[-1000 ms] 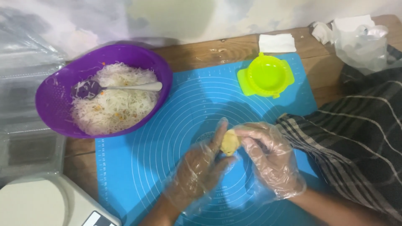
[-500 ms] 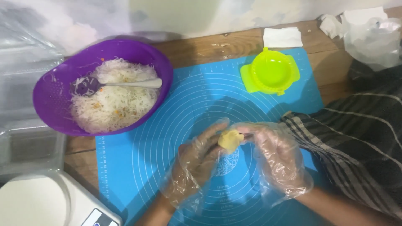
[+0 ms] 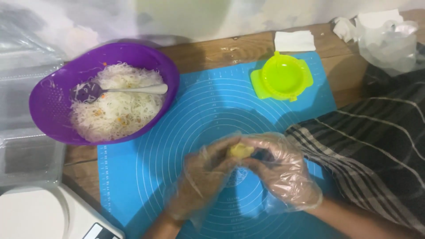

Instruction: Shaping a small portion of dough by hand and then flattening it using a wooden rolling pin on a silicone mat.

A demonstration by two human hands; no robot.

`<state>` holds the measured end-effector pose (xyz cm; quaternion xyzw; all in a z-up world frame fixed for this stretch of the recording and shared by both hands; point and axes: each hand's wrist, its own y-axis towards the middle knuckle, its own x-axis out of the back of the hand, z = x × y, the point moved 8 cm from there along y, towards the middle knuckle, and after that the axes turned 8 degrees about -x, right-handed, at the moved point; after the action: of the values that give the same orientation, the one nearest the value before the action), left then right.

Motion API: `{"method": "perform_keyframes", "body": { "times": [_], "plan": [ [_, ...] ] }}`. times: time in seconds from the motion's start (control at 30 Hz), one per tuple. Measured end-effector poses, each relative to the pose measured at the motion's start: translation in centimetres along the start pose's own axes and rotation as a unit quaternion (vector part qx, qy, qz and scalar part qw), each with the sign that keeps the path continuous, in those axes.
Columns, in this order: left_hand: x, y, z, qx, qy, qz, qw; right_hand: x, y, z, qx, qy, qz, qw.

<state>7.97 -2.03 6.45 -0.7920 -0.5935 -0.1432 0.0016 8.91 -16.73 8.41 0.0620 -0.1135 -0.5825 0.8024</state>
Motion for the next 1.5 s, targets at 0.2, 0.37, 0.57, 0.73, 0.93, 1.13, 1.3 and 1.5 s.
{"method": "perform_keyframes", "body": {
  "times": [0.2,0.37,0.57,0.73,0.93,1.13,1.3,1.5],
  "plan": [
    [-0.3,-0.4,1.1,-0.079,0.045,0.003,0.996,-0.3,0.2,-0.5,-0.047,0.094,0.022,0.994],
    [-0.2,-0.5,0.2,-0.082,-0.073,0.018,0.994,0.4,-0.2,-1.4,-0.045,0.118,0.005,0.992],
    [-0.8,-0.5,0.9,-0.024,-0.156,0.035,0.987,1.4,-0.9,-2.4,-0.064,0.111,-0.04,0.991],
    [-1.1,-0.8,2.0,0.062,-0.278,-0.013,0.959,1.6,-1.2,-2.0,-0.065,0.083,-0.062,0.992],
    [-1.2,-0.1,2.5,0.07,-0.271,-0.035,0.959,2.0,-1.1,-0.8,-0.078,-0.092,-0.088,0.989],
    [-1.2,0.3,0.3,-0.011,-0.231,0.004,0.973,2.2,-1.0,-0.3,-0.048,-0.155,-0.083,0.983],
    [-1.4,0.1,0.6,0.029,-0.209,0.024,0.977,2.1,-0.9,-0.9,-0.072,-0.081,-0.072,0.991],
    [-0.6,0.9,-1.2,-0.046,-0.148,0.005,0.988,2.1,-0.6,-0.1,-0.055,-0.157,-0.08,0.983]
  ]
}}
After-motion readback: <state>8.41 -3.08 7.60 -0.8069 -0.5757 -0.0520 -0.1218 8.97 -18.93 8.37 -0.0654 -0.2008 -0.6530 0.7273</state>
